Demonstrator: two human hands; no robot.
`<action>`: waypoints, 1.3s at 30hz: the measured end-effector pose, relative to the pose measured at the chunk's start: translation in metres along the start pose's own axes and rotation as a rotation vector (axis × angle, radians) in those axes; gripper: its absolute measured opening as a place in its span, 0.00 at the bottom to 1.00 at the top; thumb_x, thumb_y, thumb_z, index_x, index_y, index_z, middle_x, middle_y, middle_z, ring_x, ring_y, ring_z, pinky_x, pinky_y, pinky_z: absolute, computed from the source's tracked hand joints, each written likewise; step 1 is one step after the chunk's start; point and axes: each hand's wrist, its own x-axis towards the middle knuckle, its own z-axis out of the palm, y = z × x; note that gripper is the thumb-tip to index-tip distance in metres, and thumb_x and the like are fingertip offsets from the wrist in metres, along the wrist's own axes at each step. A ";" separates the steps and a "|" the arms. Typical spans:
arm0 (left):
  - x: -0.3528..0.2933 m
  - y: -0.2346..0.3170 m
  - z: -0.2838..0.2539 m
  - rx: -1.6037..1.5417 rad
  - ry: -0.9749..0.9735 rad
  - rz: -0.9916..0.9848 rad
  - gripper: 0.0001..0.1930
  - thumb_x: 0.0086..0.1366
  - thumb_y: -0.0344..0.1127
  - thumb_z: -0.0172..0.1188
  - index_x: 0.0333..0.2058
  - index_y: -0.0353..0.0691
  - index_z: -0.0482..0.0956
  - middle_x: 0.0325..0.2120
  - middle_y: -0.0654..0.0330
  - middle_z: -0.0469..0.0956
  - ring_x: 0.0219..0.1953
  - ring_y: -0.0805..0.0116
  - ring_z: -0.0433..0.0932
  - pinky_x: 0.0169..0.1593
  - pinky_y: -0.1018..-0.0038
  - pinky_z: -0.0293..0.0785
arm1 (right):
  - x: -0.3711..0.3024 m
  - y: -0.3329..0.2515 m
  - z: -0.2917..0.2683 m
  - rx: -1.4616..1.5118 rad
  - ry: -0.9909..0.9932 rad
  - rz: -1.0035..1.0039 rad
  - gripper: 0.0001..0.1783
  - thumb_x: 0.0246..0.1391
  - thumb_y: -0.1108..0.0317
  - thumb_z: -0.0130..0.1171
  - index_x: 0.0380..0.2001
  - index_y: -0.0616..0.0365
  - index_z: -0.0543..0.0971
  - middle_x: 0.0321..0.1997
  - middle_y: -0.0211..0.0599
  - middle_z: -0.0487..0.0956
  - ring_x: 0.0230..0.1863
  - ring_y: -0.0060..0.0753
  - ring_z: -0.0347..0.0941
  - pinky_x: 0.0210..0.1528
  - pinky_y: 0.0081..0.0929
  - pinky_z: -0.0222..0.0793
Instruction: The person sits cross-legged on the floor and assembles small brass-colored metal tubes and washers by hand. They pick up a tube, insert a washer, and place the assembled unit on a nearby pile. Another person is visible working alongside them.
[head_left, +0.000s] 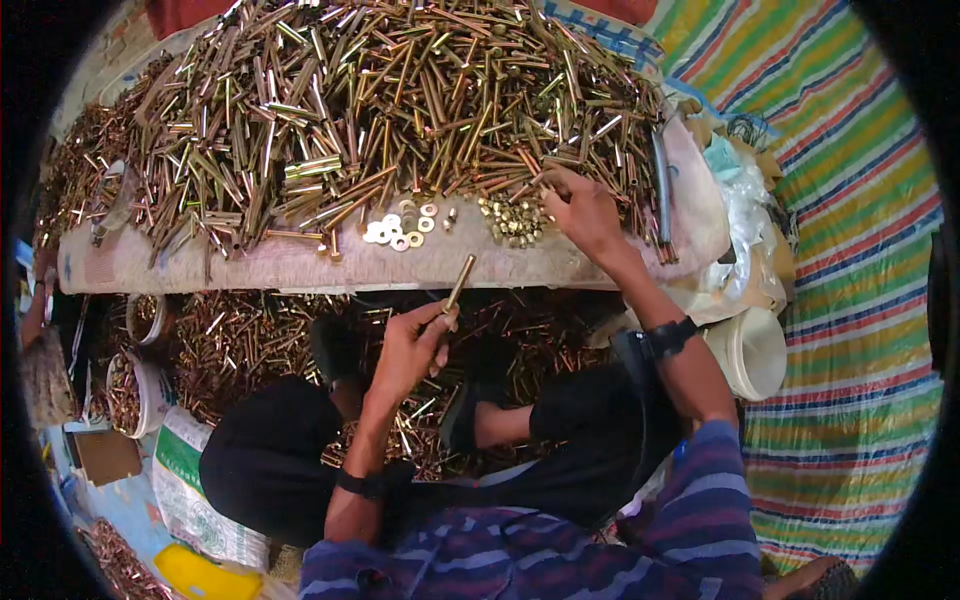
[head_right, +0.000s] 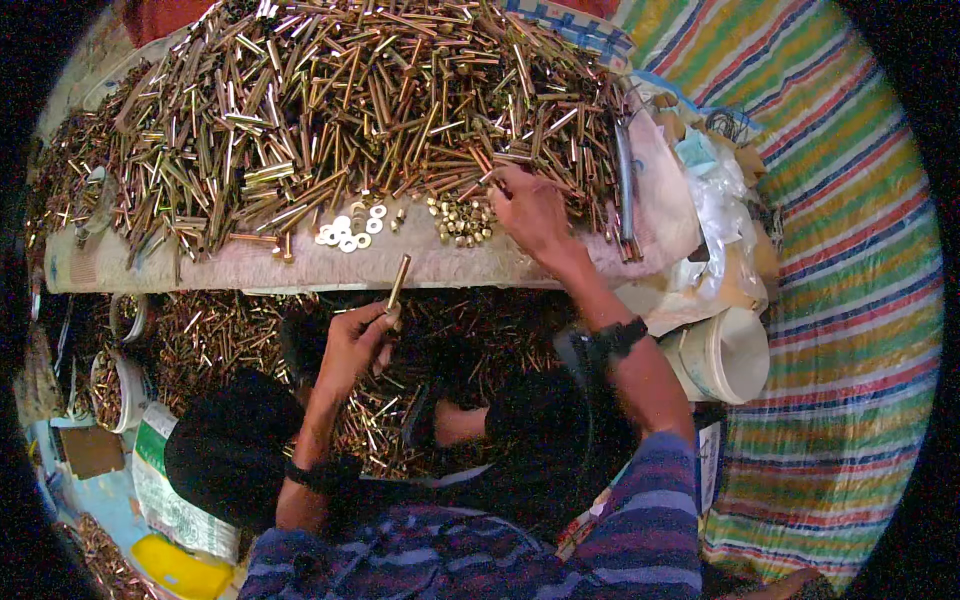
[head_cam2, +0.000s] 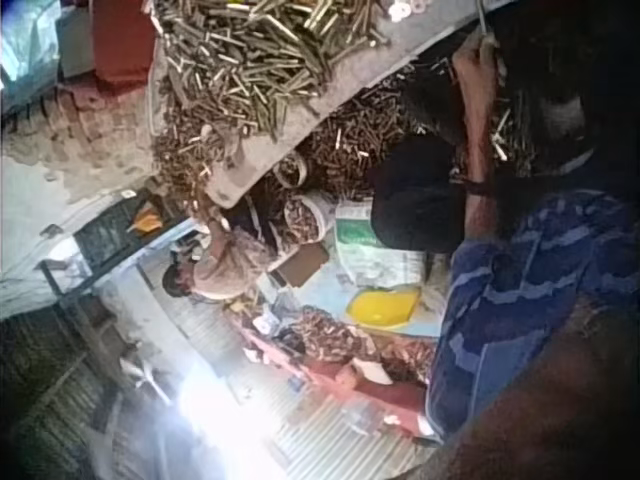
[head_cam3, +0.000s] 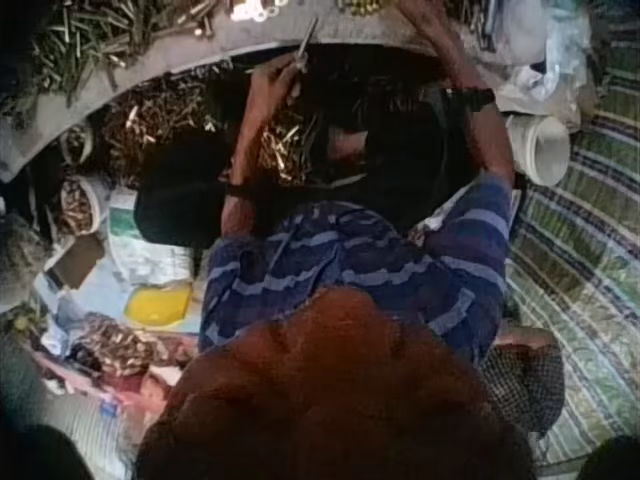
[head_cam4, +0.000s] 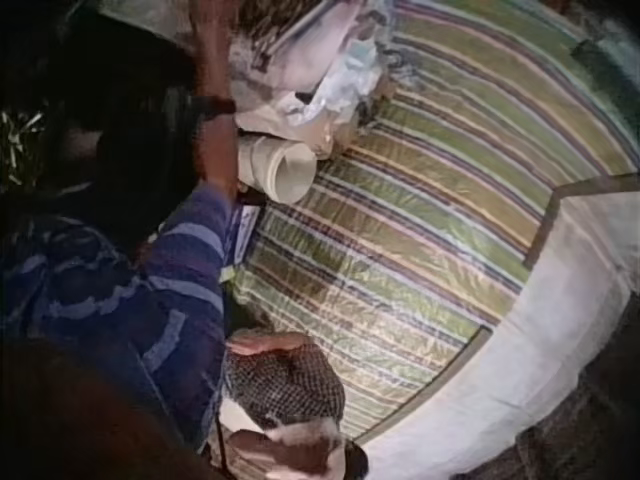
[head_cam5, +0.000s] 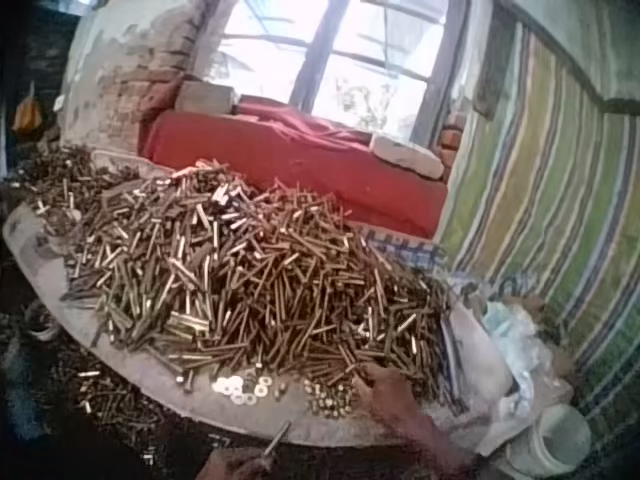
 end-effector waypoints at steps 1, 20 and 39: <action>0.000 -0.002 0.001 0.006 -0.002 -0.012 0.13 0.74 0.35 0.56 0.51 0.36 0.82 0.24 0.66 0.77 0.16 0.82 0.70 0.19 0.80 0.65 | 0.004 0.004 0.001 -0.070 0.015 -0.034 0.28 0.56 0.61 0.63 0.60 0.53 0.74 0.42 0.49 0.84 0.43 0.51 0.81 0.44 0.44 0.75; 0.006 -0.007 0.001 -0.045 0.048 0.019 0.15 0.74 0.35 0.55 0.52 0.34 0.81 0.25 0.65 0.77 0.17 0.80 0.73 0.18 0.79 0.68 | 0.009 -0.027 -0.014 0.101 0.291 -0.286 0.12 0.56 0.63 0.66 0.40 0.59 0.82 0.34 0.43 0.80 0.37 0.43 0.80 0.41 0.38 0.76; -0.006 0.004 0.001 0.041 0.062 0.032 0.14 0.74 0.33 0.55 0.52 0.32 0.81 0.20 0.65 0.74 0.16 0.80 0.69 0.19 0.77 0.63 | -0.059 -0.066 -0.017 0.291 -0.125 -0.456 0.14 0.53 0.68 0.68 0.45 0.55 0.85 0.37 0.42 0.81 0.41 0.42 0.78 0.47 0.34 0.73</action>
